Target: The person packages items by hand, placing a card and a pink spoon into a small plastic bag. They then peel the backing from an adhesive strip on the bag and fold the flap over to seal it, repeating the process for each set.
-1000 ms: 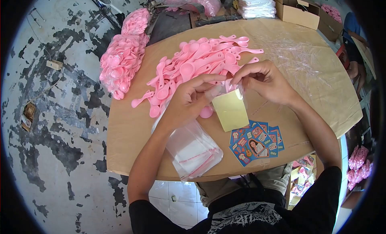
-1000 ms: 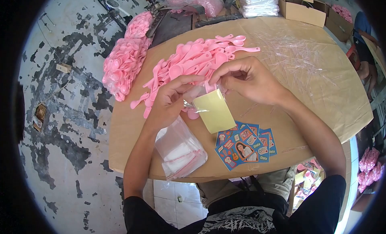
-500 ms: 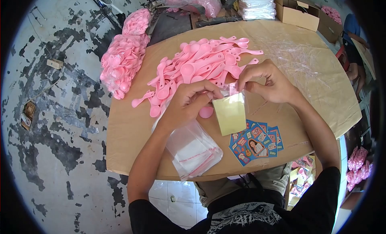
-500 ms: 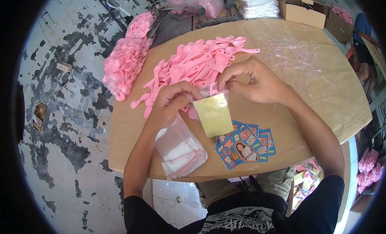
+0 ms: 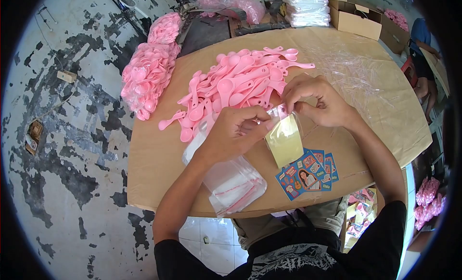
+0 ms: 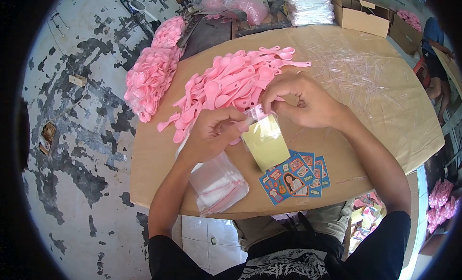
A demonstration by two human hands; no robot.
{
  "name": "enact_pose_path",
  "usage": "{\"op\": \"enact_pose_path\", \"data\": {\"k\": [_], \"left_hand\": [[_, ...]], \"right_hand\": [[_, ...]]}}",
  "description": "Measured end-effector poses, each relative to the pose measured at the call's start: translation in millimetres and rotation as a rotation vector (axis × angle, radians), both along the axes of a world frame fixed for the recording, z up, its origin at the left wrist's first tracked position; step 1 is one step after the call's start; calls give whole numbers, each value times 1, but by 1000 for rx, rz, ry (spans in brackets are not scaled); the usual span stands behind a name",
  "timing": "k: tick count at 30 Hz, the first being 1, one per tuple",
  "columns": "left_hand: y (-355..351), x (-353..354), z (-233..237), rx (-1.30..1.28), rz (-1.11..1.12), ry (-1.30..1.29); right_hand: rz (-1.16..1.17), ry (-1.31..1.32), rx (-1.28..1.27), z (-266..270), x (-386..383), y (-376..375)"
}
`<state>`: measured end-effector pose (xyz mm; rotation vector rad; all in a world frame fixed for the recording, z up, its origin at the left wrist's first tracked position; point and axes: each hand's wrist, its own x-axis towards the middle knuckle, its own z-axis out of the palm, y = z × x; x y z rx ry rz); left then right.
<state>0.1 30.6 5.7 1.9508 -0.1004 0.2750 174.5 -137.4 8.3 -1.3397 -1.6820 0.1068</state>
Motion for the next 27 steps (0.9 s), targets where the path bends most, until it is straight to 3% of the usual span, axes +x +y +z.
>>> {"op": "enact_pose_path", "data": {"k": [6,9,12,14,19,21,23,26,27], "left_hand": [[-2,3,-10,-16,66,7],[-1,2,-4,-13,89,4],[3,2,-7,19,90,-54],[4,1,2,-34,136,32],[35,4,6,-256,161,-110],[44,-3,15,-277,212,-135],[54,-7,23,-241,232,-161],[61,-12,29,-208,129,-87],[64,-15,28,-186,46,1]], "right_hand": [[-131,-72,0,-8,13,2],[-45,520,-94,-5,-3,4],[-138,293,-402,9,-22,-2],[-92,343,-388,3,-19,0],[59,410,-525,36,-8,-37],[79,-143,-942,68,4,-70],[254,108,-1210,75,14,-104],[-145,-242,-968,79,-8,-124],[-146,-183,-889,75,-17,-118]]}}
